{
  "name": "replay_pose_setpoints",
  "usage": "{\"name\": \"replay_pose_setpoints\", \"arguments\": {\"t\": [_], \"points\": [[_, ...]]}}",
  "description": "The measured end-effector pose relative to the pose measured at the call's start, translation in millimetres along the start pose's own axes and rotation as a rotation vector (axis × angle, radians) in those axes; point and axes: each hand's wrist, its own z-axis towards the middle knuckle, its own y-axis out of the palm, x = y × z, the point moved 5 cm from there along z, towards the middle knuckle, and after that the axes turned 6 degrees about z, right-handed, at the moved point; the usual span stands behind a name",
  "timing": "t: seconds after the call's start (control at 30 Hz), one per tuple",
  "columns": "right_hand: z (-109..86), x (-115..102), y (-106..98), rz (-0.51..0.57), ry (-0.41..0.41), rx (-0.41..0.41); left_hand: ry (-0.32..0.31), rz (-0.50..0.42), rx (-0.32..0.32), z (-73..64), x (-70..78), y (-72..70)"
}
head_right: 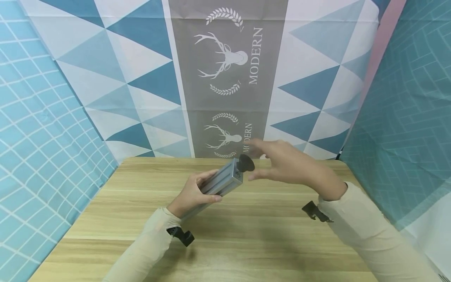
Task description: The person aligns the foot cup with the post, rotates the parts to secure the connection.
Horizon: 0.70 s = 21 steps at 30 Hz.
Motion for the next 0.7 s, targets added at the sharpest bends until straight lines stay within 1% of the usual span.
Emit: {"name": "replay_pose_setpoints", "arguments": {"t": [0.07, 0.13, 0.2, 0.23, 0.27, 0.33, 0.43, 0.53, 0.6, 0.7], "points": [[0.1, -1, 1, 0.011, -0.066, -0.037, -0.004, 0.003, 0.001, -0.1, -0.3, -0.6], [0.6, -3, 2, 0.019, -0.130, -0.058, -0.003, 0.001, 0.000, -0.2, -0.3, -1.0], [1.6, -4, 3, 0.012, -0.171, -0.044, 0.000, -0.002, -0.003, -0.2, -0.4, -1.3], [2.3, -4, 3, 0.012, -0.175, -0.032, -0.002, -0.004, -0.004, -0.2, -0.6, -1.5], [3.2, -4, 4, 0.019, -0.166, -0.014, 0.000, -0.007, -0.004, -0.3, -0.5, -1.7], [5.8, -3, 5, 0.034, -0.121, 0.034, 0.005, -0.012, -0.002, -0.5, 0.1, -2.3], [8.3, 0, 9, 0.050, -0.017, 0.119, 0.015, -0.021, -0.005, -0.4, 1.1, -2.1], [10.1, 2, 13, 0.029, 0.073, 0.196, 0.023, -0.033, -0.010, 0.1, 1.5, -1.4], [10.1, 2, 14, 0.015, 0.110, 0.216, 0.024, -0.034, -0.010, 0.3, 1.4, -1.1], [9.6, 2, 14, 0.002, 0.121, 0.191, 0.023, -0.028, -0.004, 0.0, 0.9, -1.4]]}}
